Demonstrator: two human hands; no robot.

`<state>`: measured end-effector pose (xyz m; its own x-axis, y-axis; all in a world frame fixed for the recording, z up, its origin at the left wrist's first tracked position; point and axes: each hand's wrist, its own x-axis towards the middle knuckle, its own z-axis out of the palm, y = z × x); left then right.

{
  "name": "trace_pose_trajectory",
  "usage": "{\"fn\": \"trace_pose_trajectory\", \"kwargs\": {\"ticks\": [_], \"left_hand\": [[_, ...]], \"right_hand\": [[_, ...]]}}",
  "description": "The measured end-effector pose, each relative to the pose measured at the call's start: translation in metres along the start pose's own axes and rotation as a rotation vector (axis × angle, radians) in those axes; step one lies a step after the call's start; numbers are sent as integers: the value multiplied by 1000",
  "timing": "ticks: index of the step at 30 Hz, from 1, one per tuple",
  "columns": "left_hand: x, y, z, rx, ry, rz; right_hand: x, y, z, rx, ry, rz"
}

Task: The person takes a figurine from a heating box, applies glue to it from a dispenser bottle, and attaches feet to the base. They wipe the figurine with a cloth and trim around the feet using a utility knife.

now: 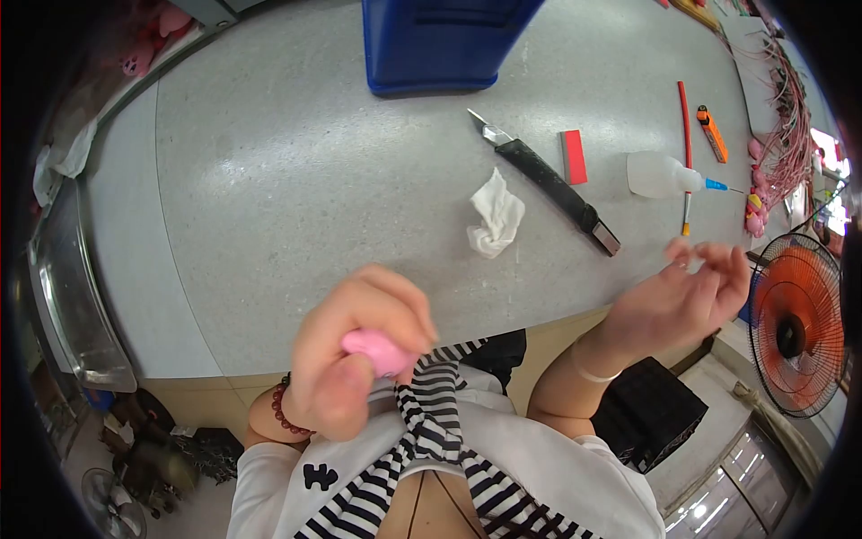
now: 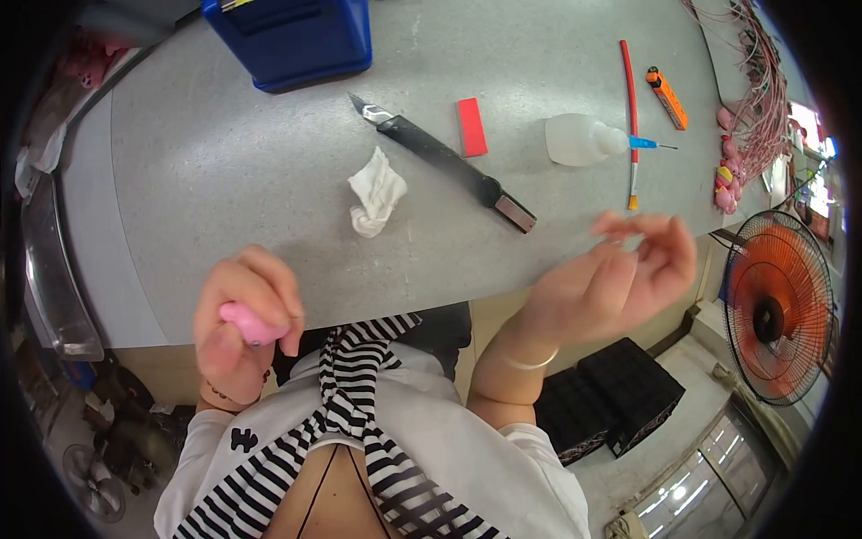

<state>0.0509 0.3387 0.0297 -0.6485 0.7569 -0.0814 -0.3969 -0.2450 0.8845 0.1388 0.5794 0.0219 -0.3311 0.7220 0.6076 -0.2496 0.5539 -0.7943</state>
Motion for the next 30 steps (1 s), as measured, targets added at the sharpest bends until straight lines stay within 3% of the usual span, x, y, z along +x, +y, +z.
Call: {"fn": "trace_pose_trajectory", "kwargs": {"ticks": [1,2,4,7,8,9,11,13,15,17,20,22,24,28,30], "left_hand": [[1,-1,-1,2,5,1],[1,-1,0,-15,-17,18],[2,-3,1,-55,-16,42],[4,-6,-2,-35,-71,94],[4,-7,-1,-53,-52,101],[5,-7,-2,-40,-38,100],[5,-9,-3,-12,-69,145],[5,-10,-3,12,-41,161],[6,-9,-5,31,-73,172],[5,-10,-3,23,-37,179],[6,-9,0,30,32,204],[7,-12,0,51,67,213],[10,-17,-5,214,10,379],[9,-15,-6,294,4,401],[5,-12,-7,271,1,315]], "right_hand": [[9,10,-3,-225,38,-49],[14,14,-3,-220,36,-43],[19,18,0,-258,-229,239],[21,15,13,-306,-368,419],[19,17,16,-359,-377,256],[15,16,18,-343,-383,263],[7,3,20,-63,-226,247],[-4,-10,24,-56,-227,279],[-15,-22,34,429,-331,356],[-30,-36,45,295,-296,396],[-41,-41,42,552,-548,440],[-47,-41,45,582,-558,425],[-55,-41,49,623,-545,380],[-59,-39,53,568,-539,362],[-60,-36,55,586,-516,330]]}}
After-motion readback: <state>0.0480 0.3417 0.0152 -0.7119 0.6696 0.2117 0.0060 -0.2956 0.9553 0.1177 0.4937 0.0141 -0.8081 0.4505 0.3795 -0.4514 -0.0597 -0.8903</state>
